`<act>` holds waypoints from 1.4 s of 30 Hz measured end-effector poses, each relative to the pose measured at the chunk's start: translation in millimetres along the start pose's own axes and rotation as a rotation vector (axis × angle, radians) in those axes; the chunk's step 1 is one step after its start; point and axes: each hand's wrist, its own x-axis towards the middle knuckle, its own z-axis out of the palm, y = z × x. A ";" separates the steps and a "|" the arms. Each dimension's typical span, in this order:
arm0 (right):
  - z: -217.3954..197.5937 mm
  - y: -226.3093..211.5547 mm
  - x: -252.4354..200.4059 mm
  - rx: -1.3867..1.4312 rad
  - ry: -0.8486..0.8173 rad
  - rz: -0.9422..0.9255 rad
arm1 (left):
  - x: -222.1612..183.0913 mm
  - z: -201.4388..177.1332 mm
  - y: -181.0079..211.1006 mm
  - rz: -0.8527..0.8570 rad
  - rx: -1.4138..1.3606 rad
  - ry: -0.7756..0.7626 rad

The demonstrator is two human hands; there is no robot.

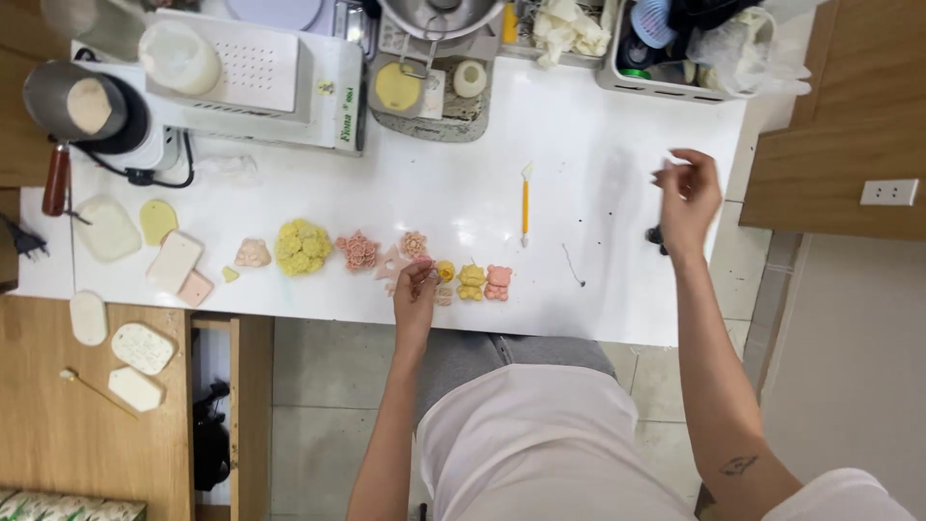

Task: Organizing and preparing small decorative wax shapes for candle making at a workbench.

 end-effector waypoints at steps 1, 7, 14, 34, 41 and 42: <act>-28.3 15.8 -10.7 -0.006 0.022 0.005 | 0.7 4.2 2.9 0.002 0.006 -0.023; -118.8 75.1 -74.7 -0.170 0.424 0.393 | 2.8 36.6 27.7 -0.055 0.104 -0.106; -78.9 88.1 -76.4 -0.654 -0.045 0.620 | -19.7 85.4 52.7 -0.031 0.186 -0.202; -50.8 174.1 -9.0 0.031 -0.251 0.732 | -114.1 139.0 -11.2 -0.238 -0.494 0.203; 30.5 78.6 -19.2 0.443 -0.833 0.977 | -151.1 106.0 -34.7 -0.035 -0.471 0.266; 46.0 62.5 -33.6 0.435 -0.926 0.993 | -164.2 95.9 -34.0 -0.046 -0.468 0.267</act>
